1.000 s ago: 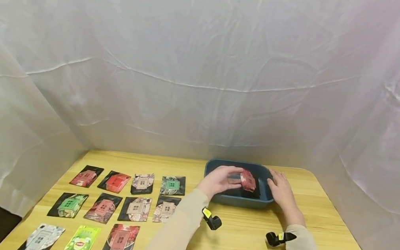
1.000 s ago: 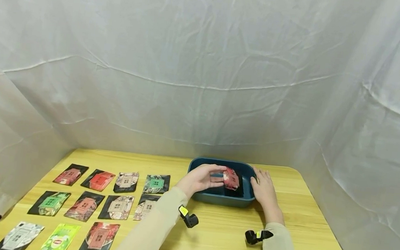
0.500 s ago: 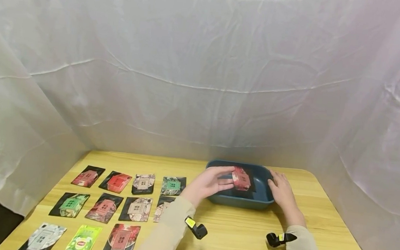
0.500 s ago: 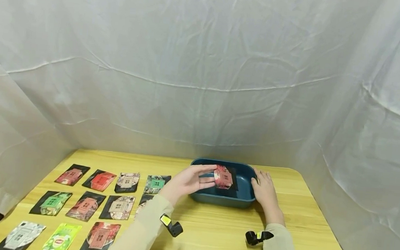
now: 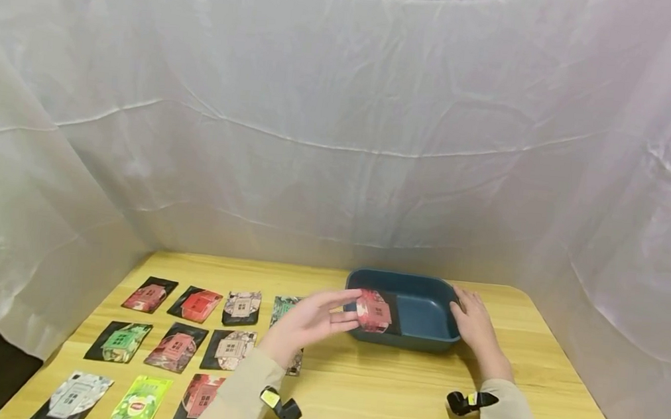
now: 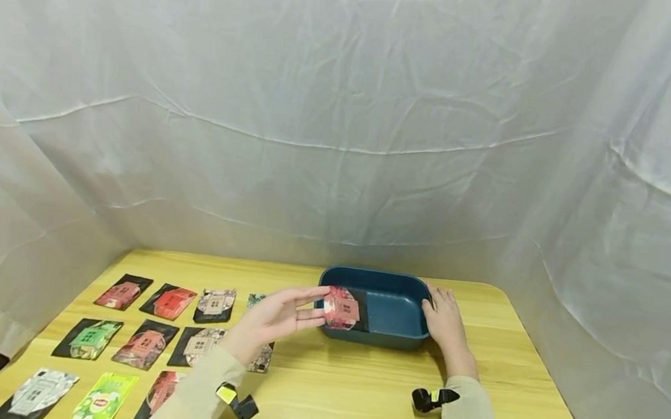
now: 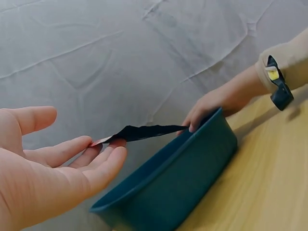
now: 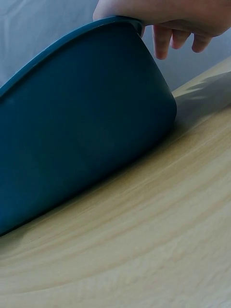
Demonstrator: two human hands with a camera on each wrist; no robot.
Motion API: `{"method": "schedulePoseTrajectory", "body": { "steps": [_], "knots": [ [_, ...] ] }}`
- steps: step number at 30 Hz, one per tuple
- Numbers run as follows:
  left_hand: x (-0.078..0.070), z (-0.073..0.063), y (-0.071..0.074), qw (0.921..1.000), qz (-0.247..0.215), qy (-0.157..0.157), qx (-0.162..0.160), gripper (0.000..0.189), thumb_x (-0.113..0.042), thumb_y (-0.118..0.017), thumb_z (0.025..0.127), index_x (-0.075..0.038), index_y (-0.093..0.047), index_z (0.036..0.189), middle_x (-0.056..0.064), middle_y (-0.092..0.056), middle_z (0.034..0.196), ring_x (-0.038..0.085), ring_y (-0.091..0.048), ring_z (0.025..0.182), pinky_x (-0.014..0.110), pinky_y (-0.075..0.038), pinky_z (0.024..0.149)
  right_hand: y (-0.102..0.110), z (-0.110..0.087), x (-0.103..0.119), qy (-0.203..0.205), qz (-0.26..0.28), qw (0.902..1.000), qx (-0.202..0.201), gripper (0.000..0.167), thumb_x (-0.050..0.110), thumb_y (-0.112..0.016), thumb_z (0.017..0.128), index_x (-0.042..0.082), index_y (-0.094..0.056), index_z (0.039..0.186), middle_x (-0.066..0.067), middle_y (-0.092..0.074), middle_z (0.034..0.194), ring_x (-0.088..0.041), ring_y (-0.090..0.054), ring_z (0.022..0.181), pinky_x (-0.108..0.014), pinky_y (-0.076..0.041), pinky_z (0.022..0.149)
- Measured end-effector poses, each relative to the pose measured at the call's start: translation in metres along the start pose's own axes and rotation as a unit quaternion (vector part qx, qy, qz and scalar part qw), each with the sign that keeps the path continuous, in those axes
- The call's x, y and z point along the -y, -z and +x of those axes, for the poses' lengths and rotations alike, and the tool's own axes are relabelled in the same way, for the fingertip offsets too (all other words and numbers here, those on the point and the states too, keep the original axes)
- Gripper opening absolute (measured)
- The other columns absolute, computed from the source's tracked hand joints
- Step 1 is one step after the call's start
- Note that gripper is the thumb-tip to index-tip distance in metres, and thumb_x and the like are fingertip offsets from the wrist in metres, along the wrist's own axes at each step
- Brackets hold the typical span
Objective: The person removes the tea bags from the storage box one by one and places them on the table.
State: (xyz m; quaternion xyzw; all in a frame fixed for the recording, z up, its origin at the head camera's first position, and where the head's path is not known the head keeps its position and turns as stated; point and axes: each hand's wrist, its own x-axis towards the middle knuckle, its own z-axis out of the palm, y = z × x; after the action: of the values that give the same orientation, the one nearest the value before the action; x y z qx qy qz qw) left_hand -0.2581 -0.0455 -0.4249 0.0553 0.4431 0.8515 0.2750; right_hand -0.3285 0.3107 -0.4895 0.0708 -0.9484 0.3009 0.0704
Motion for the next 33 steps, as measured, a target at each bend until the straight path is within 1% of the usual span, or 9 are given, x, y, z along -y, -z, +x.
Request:
{"method": "schedulePoseTrajectory", "body": {
  "steps": [5, 11, 14, 17, 19, 21, 25, 28, 33],
  "knots": [
    [-0.002, -0.023, 0.017, 0.9999, 0.012, 0.005, -0.004, 0.049, -0.014, -0.046, 0.101, 0.004, -0.035, 0.146, 0.018, -0.03, 0.156, 0.032, -0.055, 0.123, 0.043, -0.043, 0.11, 0.0, -0.001, 0.0, -0.003, -0.005, 1.0, 0.004, 0.053, 0.025, -0.04, 0.103, -0.002, -0.034, 0.148, -0.035, -0.031, 0.15, -0.055, -0.015, 0.142, -0.065, -0.015, 0.116],
    [-0.002, -0.051, 0.033, 0.9989, 0.04, 0.024, -0.003, 0.053, -0.017, -0.045, 0.102, 0.005, -0.031, 0.148, 0.018, -0.027, 0.157, 0.024, -0.059, 0.113, 0.04, -0.045, 0.108, 0.001, -0.001, 0.002, -0.007, -0.004, 1.0, 0.004, 0.053, 0.025, -0.04, 0.103, -0.001, -0.033, 0.149, -0.033, -0.032, 0.15, -0.054, -0.015, 0.143, -0.065, -0.015, 0.116],
    [-0.001, -0.068, 0.043, 0.9977, 0.06, 0.032, 0.0, 0.053, -0.016, -0.044, 0.102, 0.006, -0.03, 0.148, 0.018, -0.03, 0.156, 0.023, -0.06, 0.112, 0.038, -0.047, 0.106, -0.001, -0.001, 0.004, -0.004, -0.003, 1.0, 0.003, 0.053, 0.024, -0.04, 0.103, -0.001, -0.034, 0.149, -0.033, -0.033, 0.15, -0.054, -0.015, 0.143, -0.065, -0.015, 0.116],
    [0.002, -0.084, 0.054, 0.9967, 0.07, 0.041, 0.0, 0.051, -0.015, -0.045, 0.102, 0.005, -0.034, 0.147, 0.014, -0.04, 0.151, 0.023, -0.06, 0.112, 0.038, -0.048, 0.105, -0.002, 0.0, 0.003, 0.001, -0.003, 1.0, -0.002, 0.052, 0.023, -0.042, 0.102, -0.001, -0.035, 0.148, -0.034, -0.034, 0.149, -0.055, -0.016, 0.142, -0.065, -0.016, 0.116],
    [0.004, -0.095, 0.061, 0.996, 0.076, 0.047, 0.001, 0.048, -0.015, -0.046, 0.101, 0.004, -0.039, 0.145, 0.01, -0.046, 0.146, 0.023, -0.06, 0.113, 0.038, -0.049, 0.104, -0.003, -0.001, 0.003, 0.004, -0.004, 1.0, -0.005, 0.052, 0.022, -0.042, 0.102, -0.001, -0.036, 0.148, -0.034, -0.035, 0.148, -0.055, -0.017, 0.142, -0.065, -0.016, 0.116],
    [0.006, -0.104, 0.067, 0.9945, 0.088, 0.056, 0.007, 0.045, -0.017, -0.046, 0.101, 0.002, -0.044, 0.143, 0.01, -0.05, 0.144, 0.022, -0.062, 0.111, 0.039, -0.049, 0.104, -0.003, -0.001, 0.002, 0.005, -0.001, 1.0, -0.009, 0.052, 0.022, -0.043, 0.102, -0.001, -0.036, 0.148, -0.035, -0.035, 0.148, -0.056, -0.017, 0.142, -0.065, -0.016, 0.116],
    [0.011, -0.121, 0.079, 0.9902, 0.117, 0.074, 0.023, 0.044, -0.021, -0.046, 0.102, 0.001, -0.048, 0.14, 0.013, -0.048, 0.146, 0.022, -0.065, 0.108, 0.041, -0.049, 0.103, -0.002, -0.001, 0.001, 0.002, 0.003, 0.9999, -0.01, 0.052, 0.021, -0.043, 0.102, -0.002, -0.036, 0.147, -0.035, -0.034, 0.148, -0.056, -0.017, 0.142, -0.066, -0.016, 0.115],
    [0.013, -0.132, 0.086, 0.9872, 0.132, 0.086, 0.027, 0.044, -0.022, -0.047, 0.102, 0.002, -0.049, 0.139, 0.013, -0.049, 0.146, 0.022, -0.066, 0.107, 0.042, -0.05, 0.102, -0.001, 0.0, 0.0, 0.0, 0.004, 1.0, -0.007, 0.052, 0.022, -0.043, 0.102, -0.002, -0.035, 0.148, -0.035, -0.033, 0.149, -0.056, -0.016, 0.142, -0.066, -0.015, 0.115],
    [0.007, -0.148, 0.092, 0.9829, 0.149, 0.103, 0.033, 0.041, -0.022, -0.046, 0.102, 0.001, -0.053, 0.136, 0.013, -0.052, 0.144, 0.022, -0.068, 0.106, 0.041, -0.052, 0.099, 0.0, 0.001, -0.002, -0.003, 0.007, 1.0, -0.001, 0.053, 0.023, -0.041, 0.102, -0.002, -0.034, 0.149, -0.035, -0.031, 0.15, -0.056, -0.014, 0.142, -0.066, -0.014, 0.116]
  ]
}}
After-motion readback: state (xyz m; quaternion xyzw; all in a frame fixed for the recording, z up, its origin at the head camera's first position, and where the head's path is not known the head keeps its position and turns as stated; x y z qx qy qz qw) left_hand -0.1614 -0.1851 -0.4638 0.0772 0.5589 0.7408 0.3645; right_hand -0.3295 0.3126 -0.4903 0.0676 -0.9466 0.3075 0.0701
